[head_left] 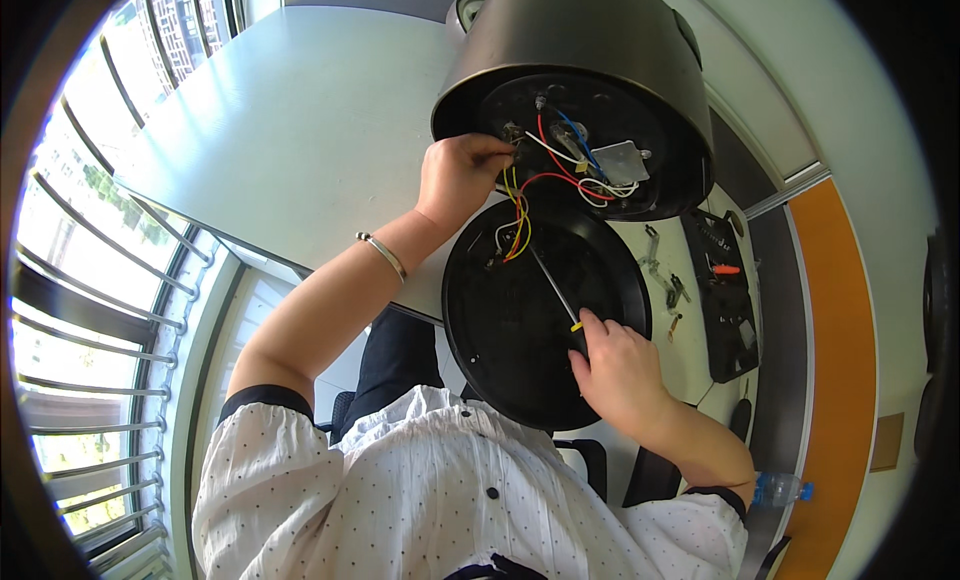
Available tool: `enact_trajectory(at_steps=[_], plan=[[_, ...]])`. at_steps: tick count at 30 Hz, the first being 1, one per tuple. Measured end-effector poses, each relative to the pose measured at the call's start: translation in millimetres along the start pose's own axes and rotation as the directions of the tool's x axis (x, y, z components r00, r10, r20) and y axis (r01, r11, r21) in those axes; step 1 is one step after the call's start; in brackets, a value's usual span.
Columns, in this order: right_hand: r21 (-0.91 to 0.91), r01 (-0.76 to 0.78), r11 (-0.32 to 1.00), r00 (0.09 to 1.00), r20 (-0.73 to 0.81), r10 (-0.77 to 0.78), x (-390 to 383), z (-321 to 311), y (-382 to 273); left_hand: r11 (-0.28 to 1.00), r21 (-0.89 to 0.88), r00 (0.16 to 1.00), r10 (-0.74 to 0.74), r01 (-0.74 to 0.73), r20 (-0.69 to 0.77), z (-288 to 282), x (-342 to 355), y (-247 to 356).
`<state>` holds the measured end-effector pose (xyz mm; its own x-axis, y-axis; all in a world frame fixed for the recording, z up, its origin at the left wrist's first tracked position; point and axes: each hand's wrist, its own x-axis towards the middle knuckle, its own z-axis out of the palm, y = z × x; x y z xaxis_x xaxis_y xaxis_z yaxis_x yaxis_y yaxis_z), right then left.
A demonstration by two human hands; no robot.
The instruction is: The person works on the internal wiring of a black cylindrical device, using a screwdriver to tighten connections and manipulate wires. The person repeatedly adjusts and secures the wires inside the device's housing.
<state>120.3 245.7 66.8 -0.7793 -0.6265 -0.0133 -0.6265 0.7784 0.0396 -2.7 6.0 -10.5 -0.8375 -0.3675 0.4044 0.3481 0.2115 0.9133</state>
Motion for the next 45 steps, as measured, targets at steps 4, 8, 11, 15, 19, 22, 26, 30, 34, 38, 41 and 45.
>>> enact_trajectory(at_steps=[4, 8, 11, 15, 19, 22, 26, 30, 34, 38, 41, 45], plan=[[0.109, -0.089, 0.99, 0.996, 0.019, 0.088, -8, 3, 10, 1.0, 0.003, 1.0, 0.004, -0.004, 0.006, 4, 2, -1], [0.131, -0.139, 0.982, 0.99, -0.007, 0.141, -22, -20, 9, 0.998, 0.021, 0.998, 0.058, -0.058, 0.016, 1, 0, 2], [0.305, -0.176, 0.936, 0.976, -0.071, 0.207, -30, -37, 6, 0.994, 0.043, 0.994, 0.104, -0.105, 0.018, -1, 0, 2], [0.512, -0.192, 0.837, 0.944, -0.137, 0.3, -20, -30, 6, 0.992, 0.065, 0.994, 0.111, -0.112, 0.017, -1, 0, 3], [0.283, -0.028, 0.959, 0.936, -0.33, 0.125, 0, -20, -1, 0.997, 0.052, 0.998, 0.061, -0.061, 0.002, -1, -1, 4], [0.286, -0.035, 0.958, 0.953, -0.278, 0.118, 13, -17, -12, 0.997, 0.063, 0.999, 0.053, -0.053, 0.01, 0, -1, 5], [0.273, 0.041, 0.961, 0.974, -0.223, 0.022, 28, -5, -14, 0.996, 0.071, 0.999, 0.048, -0.048, 0.005, -1, -1, 6], [0.221, 0.041, 0.974, 0.98, -0.2, 0.004, 45, 1, -17, 0.996, 0.061, 0.998, 0.06, -0.059, -0.002, -1, 0, 3], [0.184, 0.027, 0.983, 0.982, -0.19, 0.008, 54, 4, -19, 0.995, 0.065, 0.998, 0.07, -0.07, -0.001, 0, 0, 1], [0.152, 0.032, 0.988, 0.978, -0.21, 0.001, 57, 7, -19, 0.991, 0.071, 0.994, 0.109, -0.11, 0.006, 0, 0, 2], [0.152, 0.037, 0.988, 0.977, -0.215, -0.004, 58, 9, -18, 0.992, 0.063, 0.994, 0.111, -0.111, 0.01, 0, 0, 2], [0.164, 0.047, 0.985, 0.973, -0.232, -0.008, 59, 10, -18, 0.993, 0.063, 0.995, 0.096, -0.097, 0.013, -1, -1, 3]])
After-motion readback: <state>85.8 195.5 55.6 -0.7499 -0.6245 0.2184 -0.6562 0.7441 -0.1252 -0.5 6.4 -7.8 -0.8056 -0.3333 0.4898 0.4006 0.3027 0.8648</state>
